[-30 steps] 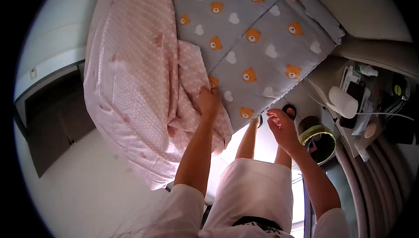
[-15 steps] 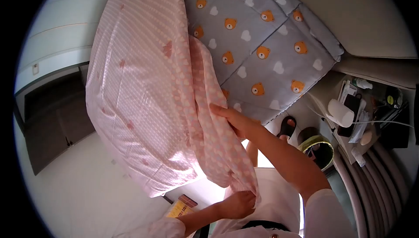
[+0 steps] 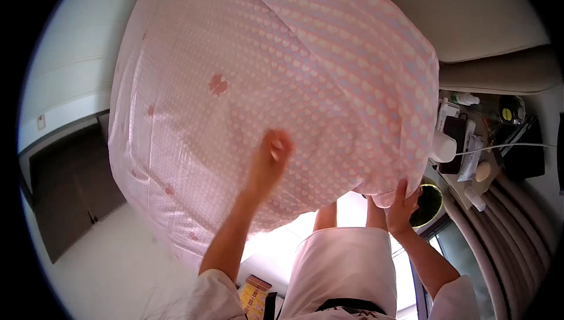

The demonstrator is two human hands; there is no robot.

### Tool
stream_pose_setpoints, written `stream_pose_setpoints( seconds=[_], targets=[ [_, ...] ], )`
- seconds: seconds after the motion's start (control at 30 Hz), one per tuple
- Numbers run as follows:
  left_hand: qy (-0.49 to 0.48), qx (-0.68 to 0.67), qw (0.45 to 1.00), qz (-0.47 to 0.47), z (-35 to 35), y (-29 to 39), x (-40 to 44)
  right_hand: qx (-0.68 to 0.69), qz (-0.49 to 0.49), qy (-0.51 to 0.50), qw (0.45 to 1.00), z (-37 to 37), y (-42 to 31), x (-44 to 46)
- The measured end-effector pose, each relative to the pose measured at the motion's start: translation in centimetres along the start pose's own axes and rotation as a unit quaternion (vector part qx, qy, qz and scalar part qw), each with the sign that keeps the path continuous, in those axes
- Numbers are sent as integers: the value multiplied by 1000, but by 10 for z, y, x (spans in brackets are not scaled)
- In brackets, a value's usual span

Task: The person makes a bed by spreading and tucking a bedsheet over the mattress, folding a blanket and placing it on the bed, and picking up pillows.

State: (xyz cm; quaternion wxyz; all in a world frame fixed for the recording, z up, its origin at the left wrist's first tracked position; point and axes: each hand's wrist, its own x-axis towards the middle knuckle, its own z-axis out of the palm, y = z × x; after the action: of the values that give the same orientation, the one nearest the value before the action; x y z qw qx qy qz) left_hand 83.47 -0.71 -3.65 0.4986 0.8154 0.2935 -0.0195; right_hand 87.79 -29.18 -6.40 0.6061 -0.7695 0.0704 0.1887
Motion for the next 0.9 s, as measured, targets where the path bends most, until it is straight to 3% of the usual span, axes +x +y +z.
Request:
stream_pose_setpoints(
  seconds=[0.07,0.17,0.2,0.23,0.3,0.37,0.4,0.43,0.47,0.5,0.57,0.6,0.7,0.73,0.77,0.8,0.83,0.9],
  targets=[
    [42,-77,995,-55,-1,24,61,-183,13,-4,983,-11,28,-5],
    [75,-78,992,-64,22,65,134,-187,28,-48,981,6,19,-12],
    [77,-91,990,-77,34,78,154,-304,46,-109,945,2,45,-14],
    [91,-67,988,-108,48,86,176,-243,27,-112,963,10,46,-10],
    [101,-41,985,-137,69,98,200,-301,66,-128,943,25,32,-15],
    [-18,39,977,-207,85,112,211,-333,-23,-164,928,33,45,-20],
    [20,77,969,-232,99,110,217,-347,-69,-178,918,38,50,-21],
    [14,80,970,-230,107,106,221,-333,-37,-255,907,37,47,-20],
    [-24,73,957,-279,115,102,226,-389,-101,-256,879,40,56,-22],
    [-62,66,940,-328,122,97,228,-388,-95,-252,881,43,62,-25],
    [-118,73,931,-337,130,73,235,-372,-261,-251,854,46,67,-26],
    [-169,77,919,-348,135,64,239,-297,-262,-213,894,41,51,-22],
    [-172,157,913,-335,140,56,234,-229,-223,-200,926,38,41,-18],
    [-199,120,919,-318,128,48,237,-227,-219,-198,928,35,39,-18],
    [-225,83,923,-299,117,42,240,-223,-155,-216,938,31,36,-18],
    [-197,-102,936,-274,112,57,230,-217,-90,-232,944,27,35,-16],
    [-165,-284,914,-239,105,78,217,-216,-87,-224,946,25,40,-15],
    [-309,-492,783,-222,82,90,220,-156,-40,-43,986,20,56,-17]
  ],
)
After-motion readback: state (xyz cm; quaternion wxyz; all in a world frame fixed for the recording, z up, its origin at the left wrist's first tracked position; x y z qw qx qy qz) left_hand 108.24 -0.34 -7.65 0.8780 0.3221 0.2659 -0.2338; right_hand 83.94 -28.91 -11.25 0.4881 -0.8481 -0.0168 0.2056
